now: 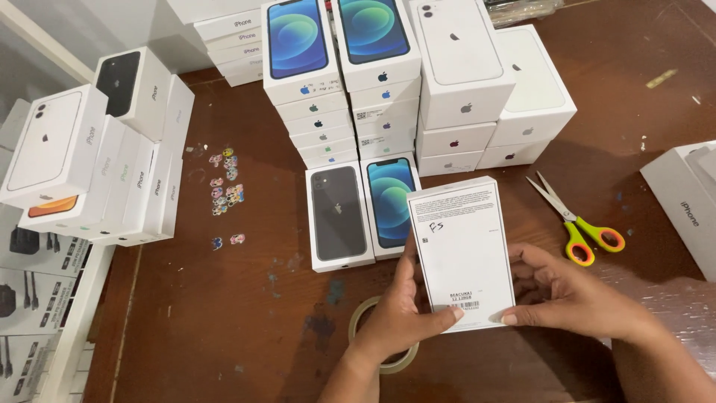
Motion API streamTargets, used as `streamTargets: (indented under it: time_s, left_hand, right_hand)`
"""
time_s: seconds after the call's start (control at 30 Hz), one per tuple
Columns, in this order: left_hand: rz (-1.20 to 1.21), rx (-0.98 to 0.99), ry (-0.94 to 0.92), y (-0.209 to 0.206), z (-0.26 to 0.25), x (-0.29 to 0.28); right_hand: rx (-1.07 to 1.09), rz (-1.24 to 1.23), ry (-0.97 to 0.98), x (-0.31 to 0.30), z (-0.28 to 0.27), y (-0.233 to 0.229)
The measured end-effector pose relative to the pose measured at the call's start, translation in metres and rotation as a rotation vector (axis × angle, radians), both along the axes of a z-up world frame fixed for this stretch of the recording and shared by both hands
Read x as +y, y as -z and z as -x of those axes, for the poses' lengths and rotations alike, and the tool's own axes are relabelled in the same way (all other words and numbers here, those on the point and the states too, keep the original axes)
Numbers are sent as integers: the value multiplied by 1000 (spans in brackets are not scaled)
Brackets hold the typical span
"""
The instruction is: Sealing iPhone boxes by carefully applying tape to the edges and cutting it with scissors.
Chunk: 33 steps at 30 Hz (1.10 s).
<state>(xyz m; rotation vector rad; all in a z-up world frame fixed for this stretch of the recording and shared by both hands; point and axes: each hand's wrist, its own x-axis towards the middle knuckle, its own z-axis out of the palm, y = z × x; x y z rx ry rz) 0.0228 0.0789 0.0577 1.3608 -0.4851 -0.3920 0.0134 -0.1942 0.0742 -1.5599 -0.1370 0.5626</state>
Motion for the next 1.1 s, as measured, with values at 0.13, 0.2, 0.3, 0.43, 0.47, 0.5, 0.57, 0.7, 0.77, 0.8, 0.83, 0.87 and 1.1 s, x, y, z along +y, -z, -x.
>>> streamTargets:
  time_s: [0.13, 0.2, 0.3, 0.43, 0.47, 0.5, 0.57, 0.7, 0.77, 0.8, 0.83, 0.87, 1.1]
  left_hand:
    - [0, 71, -20, 2, 1, -2]
    - [46, -14, -24, 2, 0, -2]
    - [30, 6, -24, -2, 1, -2]
    - [38, 13, -15, -1, 2, -2]
    - [58, 1, -10, -2, 1, -3]
    - [78, -11, -6, -2, 1, -3]
    - [35, 15, -6, -3, 2, -2]
    - [19, 45, 2, -1, 2, -2]
    - [3, 79, 5, -5, 2, -2]
    - [-13, 117, 8, -7, 3, -2]
    - [-13, 119, 8, -5, 4, -3]
    - [-16, 111, 3, -4, 3, -3]
    - [-75, 98, -3, -10, 3, -3]
  right_hand:
    - [-19, 15, -8, 2, 0, -1]
    - [19, 23, 3, 4, 0, -2]
    - [33, 37, 24, 5, 0, -4]
    - [-11, -7, -8, 3, 0, 1]
    - [10, 13, 1, 3, -1, 0]
    - [32, 32, 10, 3, -1, -1]
    - [37, 59, 13, 3, -1, 0]
    - [6, 50, 0, 3, -2, 3]
    - [29, 47, 11, 3, -3, 5]
    - [55, 43, 22, 3, -2, 6]
    - [57, 43, 23, 3, -2, 7]
    - [42, 27, 19, 3, -2, 7]
    - [56, 26, 33, 2, -2, 10]
